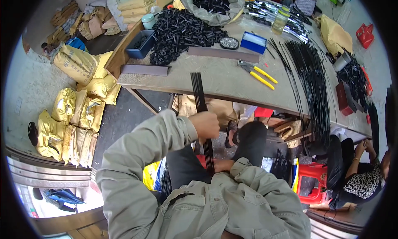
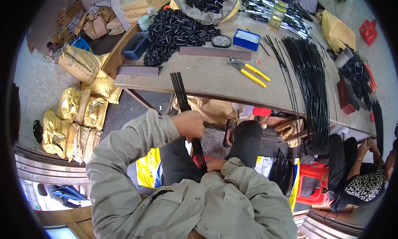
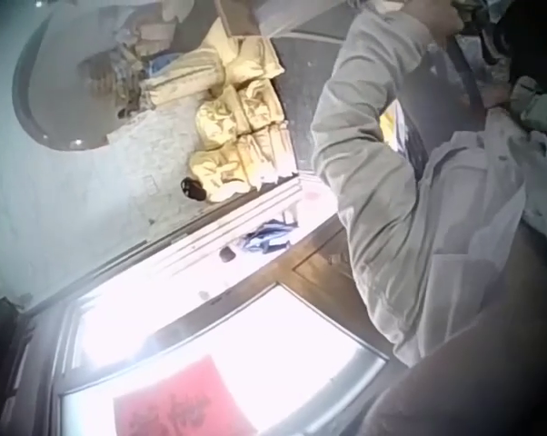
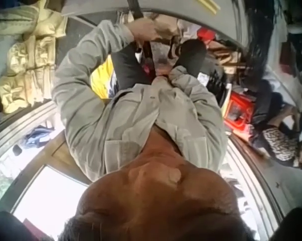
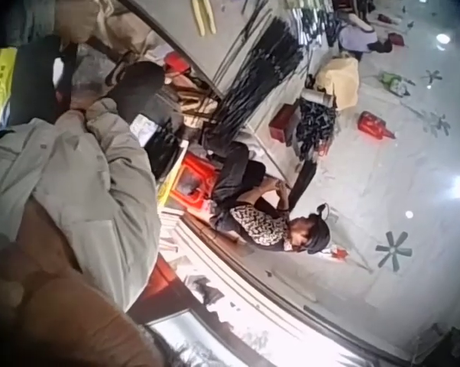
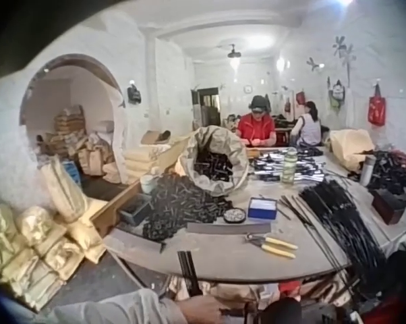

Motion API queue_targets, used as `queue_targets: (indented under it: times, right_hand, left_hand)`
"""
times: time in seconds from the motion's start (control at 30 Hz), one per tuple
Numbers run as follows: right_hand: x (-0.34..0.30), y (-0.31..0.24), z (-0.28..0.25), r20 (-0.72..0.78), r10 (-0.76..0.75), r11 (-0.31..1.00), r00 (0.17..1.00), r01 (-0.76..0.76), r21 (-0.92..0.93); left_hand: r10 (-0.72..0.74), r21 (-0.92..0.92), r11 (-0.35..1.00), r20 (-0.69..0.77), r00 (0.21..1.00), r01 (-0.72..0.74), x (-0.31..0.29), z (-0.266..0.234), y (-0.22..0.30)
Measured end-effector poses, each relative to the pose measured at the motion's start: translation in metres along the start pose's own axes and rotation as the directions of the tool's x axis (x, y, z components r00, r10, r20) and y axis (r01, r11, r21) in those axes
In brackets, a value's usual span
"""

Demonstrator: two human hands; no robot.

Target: The worker is assembling wire harnesses by crimping connectors onto bundles of black wires and organizing them on a workbench.

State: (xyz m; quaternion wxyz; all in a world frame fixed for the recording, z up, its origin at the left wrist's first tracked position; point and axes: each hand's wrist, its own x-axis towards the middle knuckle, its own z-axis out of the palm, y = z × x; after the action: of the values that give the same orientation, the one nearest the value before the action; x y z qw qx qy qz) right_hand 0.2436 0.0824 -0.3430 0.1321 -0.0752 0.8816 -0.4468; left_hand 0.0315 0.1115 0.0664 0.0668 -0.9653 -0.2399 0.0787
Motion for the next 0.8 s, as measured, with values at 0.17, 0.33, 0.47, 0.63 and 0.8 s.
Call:
queue_targets:
  times: [0.17,0.33,0.47,0.63,0.8]
  right_hand:
    - [0.011,-0.219,-0.166,-0.278,0.196,0.736,0.940,0.046,0.675]
    - [0.016,-0.170,-0.153,-0.780,-0.343,0.938,0.524,0.237,-0.254]
    - [-0.023,-0.249,-0.208,-0.535,0.112,0.977,0.837,0.004,0.211]
    - [0.000,-0.263,-0.188,-0.487,0.147,0.918,0.861,0.065,0.392]
    - [-0.026,-0.288,-0.276,-0.216,0.117,0.979,0.969,-0.076,0.189]
  left_hand:
    - [-0.129,-0.110,0.983,0.169,0.977,0.149,-0.021,0.001,0.033]
    - [0.015,0.014,1.000,-0.337,0.941,-0.011,-0.008,-0.002,0.034]
    - [-0.430,-0.364,0.901,-0.677,0.597,0.236,-0.052,-0.018,0.071]
    - [-0.979,-0.989,-0.080,0.055,0.196,-0.121,-0.041,0.003,0.115]
    - [-0.944,-0.803,-0.145,-0.062,0.324,-0.577,-0.029,0.024,0.128]
